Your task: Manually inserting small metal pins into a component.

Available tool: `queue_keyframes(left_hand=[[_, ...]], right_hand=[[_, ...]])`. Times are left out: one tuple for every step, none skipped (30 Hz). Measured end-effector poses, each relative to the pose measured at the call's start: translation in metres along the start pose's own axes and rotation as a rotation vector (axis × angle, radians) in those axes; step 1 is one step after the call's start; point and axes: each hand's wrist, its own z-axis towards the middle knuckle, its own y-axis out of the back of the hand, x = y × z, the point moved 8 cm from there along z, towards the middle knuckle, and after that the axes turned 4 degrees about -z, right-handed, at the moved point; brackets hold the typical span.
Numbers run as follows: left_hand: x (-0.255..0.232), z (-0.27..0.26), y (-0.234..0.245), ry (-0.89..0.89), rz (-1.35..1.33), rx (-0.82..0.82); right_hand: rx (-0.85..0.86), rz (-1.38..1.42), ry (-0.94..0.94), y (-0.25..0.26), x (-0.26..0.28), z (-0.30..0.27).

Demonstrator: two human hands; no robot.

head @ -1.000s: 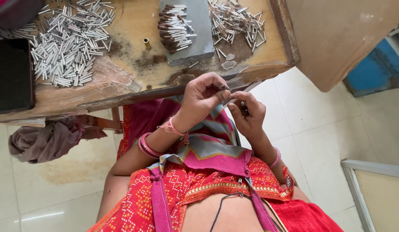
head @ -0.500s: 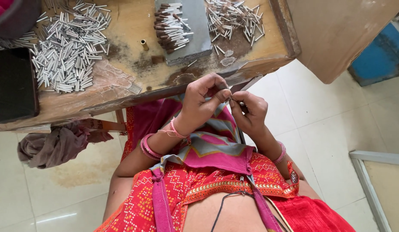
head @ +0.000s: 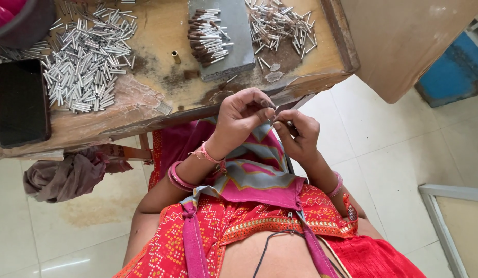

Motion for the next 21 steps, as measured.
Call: queue_keyframes(left_hand=[[0.001,-0.001,-0.001,-0.001,-0.001,-0.001],[0.000,-0.001,-0.002,-0.037,0.041,0.006],[-0.001,-0.002,-0.004,-0.070,0.082,0.015],[-0.002,-0.004,-0.008,-0.068,0.080,0.015],[-0.003,-0.004,-0.008,-0.046,0.131,-0.014],[-0.004,-0.005,-0.009,-0.024,0.183,-0.042],[-0.007,-0.006,-0.011,-0.025,0.185,-0.041],[-0.014,-0.007,-0.013,-0.067,0.238,-0.056],[-0.020,-0.007,-0.014,-0.111,0.291,-0.070],[-0.021,-0.007,-0.014,-0.113,0.293,-0.068],[-0.021,-0.008,-0.014,-0.112,0.322,-0.064],[-0.021,-0.008,-0.014,-0.111,0.351,-0.060],[-0.019,-0.007,-0.013,-0.112,0.354,-0.059],[-0.018,-0.007,-0.013,-0.125,0.345,-0.058],[-0.016,-0.007,-0.012,-0.135,0.334,-0.057],[-0.019,-0.006,-0.013,-0.134,0.336,-0.057],[-0.018,-0.004,-0.017,-0.091,0.265,-0.022],[-0.018,-0.003,-0.020,-0.048,0.194,0.012],[-0.013,-0.003,-0.017,-0.045,0.193,0.013],[-0.008,-0.003,-0.014,-0.047,0.161,0.028],[-0.004,-0.003,-0.012,-0.051,0.128,0.044]], right_hand=[[0.002,0.000,0.000,-0.001,0.000,-0.001],[-0.015,0.003,-0.024,0.000,-0.001,-0.001],[-0.034,0.006,-0.050,0.001,-0.003,-0.003],[-0.033,0.005,-0.053,0.002,-0.003,-0.004],[-0.044,-0.011,-0.042,0.003,-0.001,-0.004],[-0.055,-0.027,-0.032,0.004,0.000,-0.004],[-0.057,-0.026,-0.031,0.004,0.001,-0.004],[-0.058,-0.035,-0.030,0.004,0.001,-0.005],[-0.060,-0.044,-0.027,0.004,0.001,-0.004],[-0.063,-0.044,-0.024,0.004,0.002,-0.005],[-0.062,-0.045,-0.029,0.003,0.002,-0.005],[-0.061,-0.046,-0.033,0.002,0.001,-0.005],[-0.063,-0.045,-0.031,0.002,0.001,-0.005],[-0.064,-0.046,-0.038,0.002,0.000,-0.004],[-0.065,-0.047,-0.048,0.001,-0.001,-0.005],[-0.066,-0.046,-0.048,0.001,-0.001,-0.004],[-0.067,-0.028,-0.049,0.001,-0.002,-0.003],[-0.068,-0.009,-0.050,0.002,-0.002,-0.003],[-0.069,-0.009,-0.053,0.003,-0.002,-0.002],[-0.047,0.008,-0.048,0.003,-0.001,0.000],[-0.025,0.026,-0.040,0.003,0.000,0.001]])
